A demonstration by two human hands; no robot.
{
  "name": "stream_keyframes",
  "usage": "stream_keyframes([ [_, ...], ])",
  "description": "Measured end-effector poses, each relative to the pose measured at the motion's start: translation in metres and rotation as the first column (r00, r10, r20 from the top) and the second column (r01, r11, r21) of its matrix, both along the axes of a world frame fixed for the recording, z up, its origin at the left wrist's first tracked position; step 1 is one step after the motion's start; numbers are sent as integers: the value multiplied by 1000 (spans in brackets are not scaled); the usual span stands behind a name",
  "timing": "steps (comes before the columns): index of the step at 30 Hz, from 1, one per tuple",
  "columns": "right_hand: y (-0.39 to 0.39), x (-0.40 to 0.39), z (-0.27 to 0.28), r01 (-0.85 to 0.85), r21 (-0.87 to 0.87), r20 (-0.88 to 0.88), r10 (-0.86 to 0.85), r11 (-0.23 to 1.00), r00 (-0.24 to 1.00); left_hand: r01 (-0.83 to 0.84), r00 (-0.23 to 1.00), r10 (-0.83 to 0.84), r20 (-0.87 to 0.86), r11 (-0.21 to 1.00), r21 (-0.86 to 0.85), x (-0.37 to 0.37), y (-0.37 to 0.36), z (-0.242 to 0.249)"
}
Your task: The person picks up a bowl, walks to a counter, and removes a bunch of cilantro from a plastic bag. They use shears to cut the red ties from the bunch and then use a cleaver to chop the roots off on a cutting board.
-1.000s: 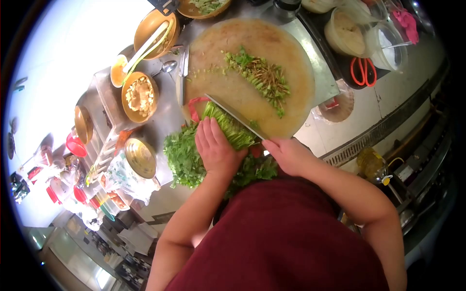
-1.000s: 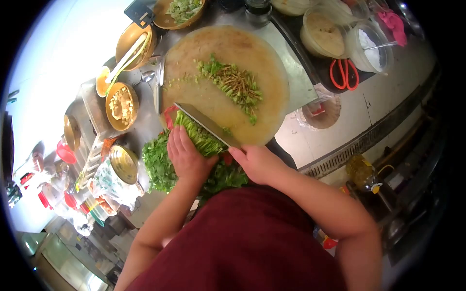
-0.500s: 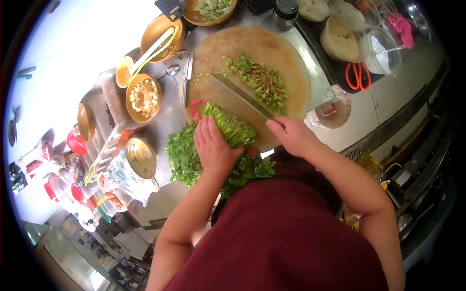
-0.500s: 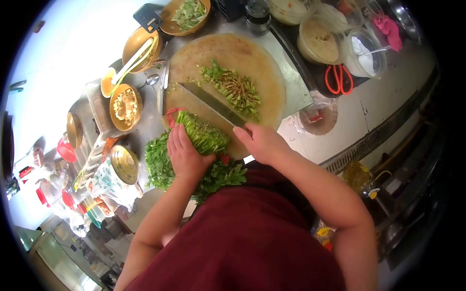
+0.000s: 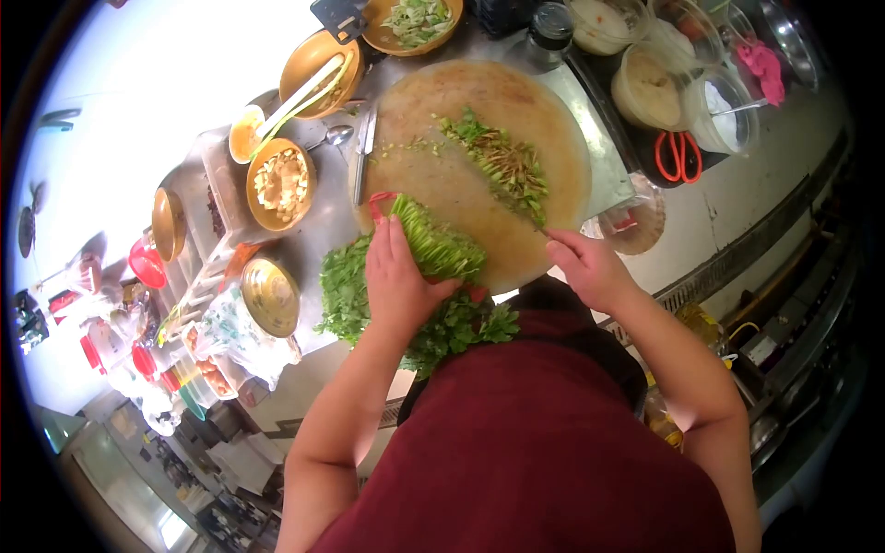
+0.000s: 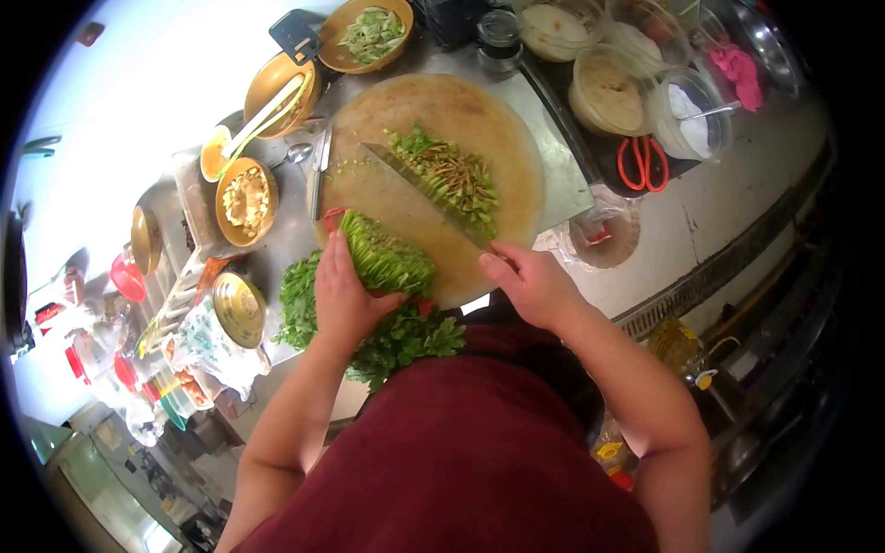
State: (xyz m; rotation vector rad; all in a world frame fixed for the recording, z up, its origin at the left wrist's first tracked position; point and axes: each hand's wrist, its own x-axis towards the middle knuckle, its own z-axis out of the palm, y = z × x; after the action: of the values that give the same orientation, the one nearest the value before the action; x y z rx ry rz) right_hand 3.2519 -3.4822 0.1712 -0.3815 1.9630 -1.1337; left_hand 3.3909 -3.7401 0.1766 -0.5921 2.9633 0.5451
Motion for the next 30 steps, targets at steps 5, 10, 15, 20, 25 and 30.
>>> stream_keyframes([
  [5,7,-9,5,76,43,-93,-72,996,993,-63,985,80,153,992,-111,-1,7,7],
  [10,16,-19,-8,161,52,-120,-154,986,981,-108,954,163,251,970,-218,6,17,15],
  [15,18,-21,-7,220,36,-107,-215,975,971,-142,989,146,22,981,-129,39,6,-13],
  [20,22,-21,-13,212,76,-9,-212,974,977,-73,960,85,-268,996,55,67,-10,-29],
  [25,25,-18,-20,225,59,3,-226,972,974,-97,937,141,-318,984,149,73,-14,-42],
  [30,29,-19,-25,245,50,-9,-245,968,969,-90,938,137,-318,983,158,75,-16,-43],
])
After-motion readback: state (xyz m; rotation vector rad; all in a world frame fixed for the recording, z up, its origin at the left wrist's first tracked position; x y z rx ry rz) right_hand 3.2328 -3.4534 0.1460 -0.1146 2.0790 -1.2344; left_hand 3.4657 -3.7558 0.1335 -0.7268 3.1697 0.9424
